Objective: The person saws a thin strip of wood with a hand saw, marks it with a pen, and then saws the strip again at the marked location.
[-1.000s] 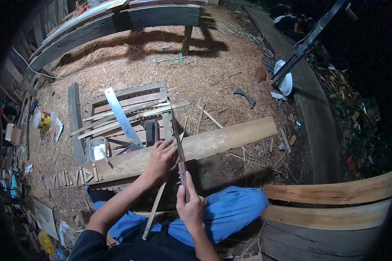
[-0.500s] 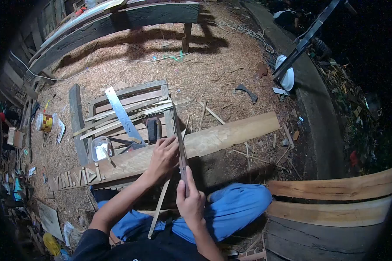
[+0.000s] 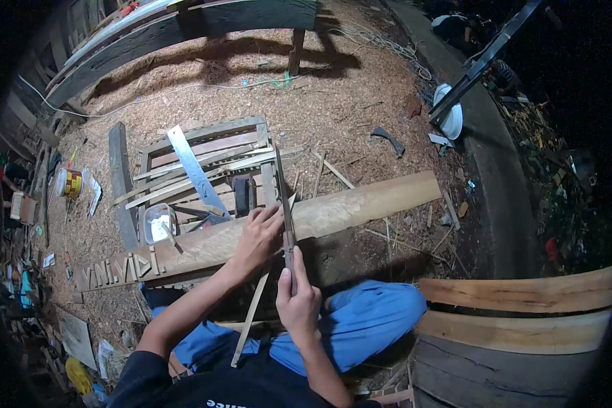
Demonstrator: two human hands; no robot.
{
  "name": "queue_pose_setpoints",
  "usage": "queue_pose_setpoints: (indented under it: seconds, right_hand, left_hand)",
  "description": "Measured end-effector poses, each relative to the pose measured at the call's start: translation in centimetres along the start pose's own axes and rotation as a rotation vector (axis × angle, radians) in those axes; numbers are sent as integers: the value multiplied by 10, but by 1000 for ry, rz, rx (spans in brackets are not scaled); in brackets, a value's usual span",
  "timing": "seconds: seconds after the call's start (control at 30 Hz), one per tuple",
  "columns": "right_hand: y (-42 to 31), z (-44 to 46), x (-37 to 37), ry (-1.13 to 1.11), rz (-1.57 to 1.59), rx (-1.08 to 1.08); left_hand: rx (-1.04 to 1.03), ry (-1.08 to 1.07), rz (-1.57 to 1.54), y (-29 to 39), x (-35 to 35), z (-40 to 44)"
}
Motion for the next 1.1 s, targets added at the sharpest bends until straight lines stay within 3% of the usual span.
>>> queue_pose_setpoints:
  seconds: [0.53,0.57,0.6,0.8,0.83,1.1]
  right_hand:
    - [1,-4,-2,33,1,124]
    - [0,-6,0,-43,15,-25]
    - [1,-6,3,-41,16,-22]
    - [5,-5,0,109,24,209]
    - [-1,-2,0,37,15,63]
    - [-1,-1,0,43,70,110]
  left_hand:
    - [5,33,15,3,1,0]
    - [10,33,2,4,1,1]
    - [8,36,3,4,0,2]
    - [44,40,-32,1,-5,0]
    - [36,31,-19,1,-4,-1]
    - [46,23,-1,-1,-5,-1]
Point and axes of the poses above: each hand's wrist, its own z-axis towards the middle knuckle, its own x-axis out of the back of the hand, y = z × x, the point moved 3 cm from there along z, towards the middle knuckle, and after that the axes turned 11 degrees about y, right-handed, at the moved point
